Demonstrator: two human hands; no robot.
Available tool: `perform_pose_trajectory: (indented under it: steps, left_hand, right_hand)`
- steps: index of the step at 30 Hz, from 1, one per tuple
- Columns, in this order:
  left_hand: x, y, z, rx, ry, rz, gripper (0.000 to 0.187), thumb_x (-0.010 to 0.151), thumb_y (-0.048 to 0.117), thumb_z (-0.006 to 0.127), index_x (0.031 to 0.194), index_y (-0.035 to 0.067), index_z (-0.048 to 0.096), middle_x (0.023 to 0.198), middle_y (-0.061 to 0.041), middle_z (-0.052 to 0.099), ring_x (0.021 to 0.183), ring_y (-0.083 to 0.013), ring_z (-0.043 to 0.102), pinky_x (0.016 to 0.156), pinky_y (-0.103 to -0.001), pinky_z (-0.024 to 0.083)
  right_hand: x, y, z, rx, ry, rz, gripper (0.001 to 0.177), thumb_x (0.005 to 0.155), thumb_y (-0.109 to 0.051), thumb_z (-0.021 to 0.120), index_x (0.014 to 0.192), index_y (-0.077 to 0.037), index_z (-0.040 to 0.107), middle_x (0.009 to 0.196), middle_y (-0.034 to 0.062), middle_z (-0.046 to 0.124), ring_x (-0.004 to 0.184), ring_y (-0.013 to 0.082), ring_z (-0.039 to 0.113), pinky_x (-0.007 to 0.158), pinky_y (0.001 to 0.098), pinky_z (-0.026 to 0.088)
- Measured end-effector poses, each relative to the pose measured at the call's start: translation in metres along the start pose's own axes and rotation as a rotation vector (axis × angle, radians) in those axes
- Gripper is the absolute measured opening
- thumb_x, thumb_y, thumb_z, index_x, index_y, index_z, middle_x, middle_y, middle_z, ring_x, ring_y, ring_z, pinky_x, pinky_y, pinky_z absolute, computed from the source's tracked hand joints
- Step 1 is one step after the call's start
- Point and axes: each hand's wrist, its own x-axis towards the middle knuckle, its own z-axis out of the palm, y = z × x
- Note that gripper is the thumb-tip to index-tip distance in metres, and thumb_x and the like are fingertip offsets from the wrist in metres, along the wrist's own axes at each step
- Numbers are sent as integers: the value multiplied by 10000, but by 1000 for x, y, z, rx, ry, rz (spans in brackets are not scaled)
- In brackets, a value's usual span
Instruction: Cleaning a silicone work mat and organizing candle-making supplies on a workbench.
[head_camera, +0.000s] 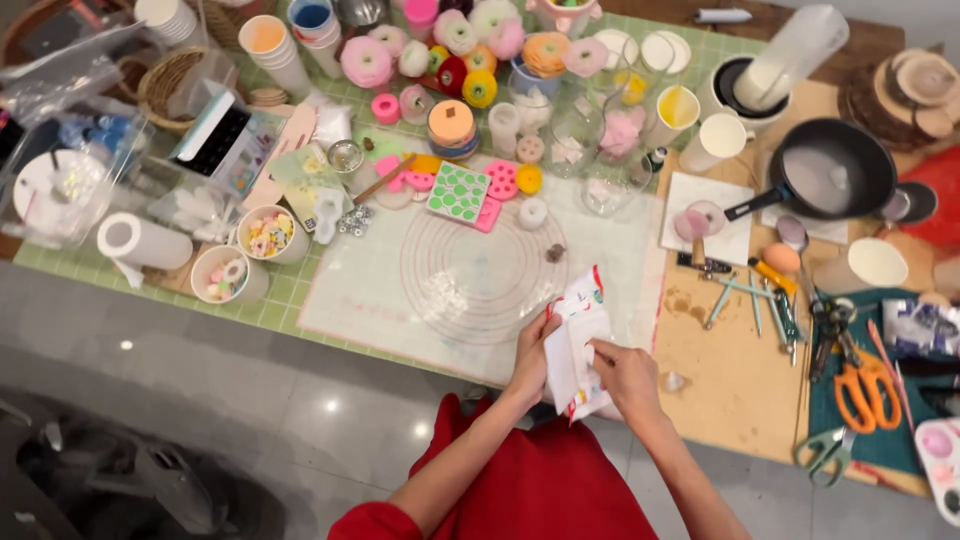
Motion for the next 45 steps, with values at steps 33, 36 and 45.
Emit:
perform_pose_trajectory:
  steps: [33, 36, 45]
  left_hand:
    - [13, -84, 48, 38, -185, -367, 382, 1054, 162, 523, 1405, 25, 588, 1143, -120, 722, 961, -200, 711, 810, -354, 604]
    - [20, -106, 52, 23, -208, -394, 395, 1043, 162, 534, 1416, 42, 576, 1161, -122, 723, 967, -215, 721, 810, -371, 615]
    - [25, -148, 71, 2, -180, -444, 394, 1047, 159, 524, 1421, 41, 571, 1163, -153, 724, 943, -237, 740, 779, -395, 638]
  right_hand:
    - [-55, 108, -2, -226, 253, 1, 201, 901, -140, 610, 1073, -108, 709, 708, 186, 692, 684, 391, 681, 647, 521, 516]
    - [-57, 129, -7, -181, 246, 13, 183, 902, -140, 602, 1056, -108, 695, 711, 203, 686, 703, 407, 681, 673, 532, 516]
    - [-70, 156, -29, -181, 235, -10, 184, 887, -176, 652, 1052, -111, 700, 744, 204, 700, 718, 420, 681, 661, 542, 522]
